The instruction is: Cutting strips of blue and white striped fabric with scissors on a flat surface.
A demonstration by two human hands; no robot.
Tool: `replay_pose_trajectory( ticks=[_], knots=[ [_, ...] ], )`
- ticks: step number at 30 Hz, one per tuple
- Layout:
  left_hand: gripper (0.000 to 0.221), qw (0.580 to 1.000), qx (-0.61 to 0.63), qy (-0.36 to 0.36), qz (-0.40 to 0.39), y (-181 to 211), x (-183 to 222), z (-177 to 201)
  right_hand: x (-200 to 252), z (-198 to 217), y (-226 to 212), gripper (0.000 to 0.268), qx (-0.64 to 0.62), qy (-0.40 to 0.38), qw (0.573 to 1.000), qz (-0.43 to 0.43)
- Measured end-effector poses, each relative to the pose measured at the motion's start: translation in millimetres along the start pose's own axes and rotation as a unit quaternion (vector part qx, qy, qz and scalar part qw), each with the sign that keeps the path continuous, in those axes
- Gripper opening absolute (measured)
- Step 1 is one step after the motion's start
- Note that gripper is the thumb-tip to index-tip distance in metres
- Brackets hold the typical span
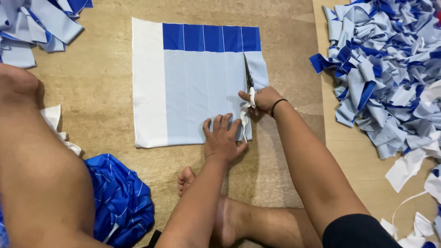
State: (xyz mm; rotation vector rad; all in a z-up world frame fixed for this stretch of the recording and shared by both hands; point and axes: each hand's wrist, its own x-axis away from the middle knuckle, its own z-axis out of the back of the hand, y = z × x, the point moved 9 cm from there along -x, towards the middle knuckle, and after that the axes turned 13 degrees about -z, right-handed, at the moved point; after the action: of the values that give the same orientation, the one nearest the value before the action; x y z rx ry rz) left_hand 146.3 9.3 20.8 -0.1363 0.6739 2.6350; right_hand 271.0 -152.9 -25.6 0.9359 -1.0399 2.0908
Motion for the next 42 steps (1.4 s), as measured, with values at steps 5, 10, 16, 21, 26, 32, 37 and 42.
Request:
replay_pose_trajectory(
  ticks=[5,10,16,21,26,32,37,42],
  knots=[
    [0.063,1.0,0.008,0.003,0.005,-2,-1,-5,-12,7,-13,0.058,-0.023,-0.001,0.999,-0.026],
    [0.061,1.0,-0.005,0.021,-0.006,-3,-1,-3,-39,3,-19,0.064,-0.012,-0.022,1.0,-0.004],
    [0.06,1.0,-0.008,0.023,-0.011,-5,0,-13,-10,8,-54,0.063,-0.007,0.027,0.999,-0.035],
    [0.062,1.0,-0.004,0.003,-0.005,-4,-2,-11,-51,10,-48,0.066,0.007,0.027,1.0,0.0],
    [0.063,0.999,-0.031,-0.019,-0.008,-4,-2,-13,-30,13,-72,0.065,-0.006,0.027,1.0,0.013],
    [0.06,1.0,-0.006,0.01,-0.007,0,-1,0,-65,20,-75,0.07,0.042,0.054,0.998,0.002],
    [0.062,0.999,0.014,0.03,-0.005,0,-4,2,-43,28,-97,0.071,0.056,0.083,0.995,-0.008],
    [0.06,0.999,-0.008,0.036,-0.012,2,2,3,-51,22,-101,0.065,0.042,0.108,0.993,0.013]
  ],
)
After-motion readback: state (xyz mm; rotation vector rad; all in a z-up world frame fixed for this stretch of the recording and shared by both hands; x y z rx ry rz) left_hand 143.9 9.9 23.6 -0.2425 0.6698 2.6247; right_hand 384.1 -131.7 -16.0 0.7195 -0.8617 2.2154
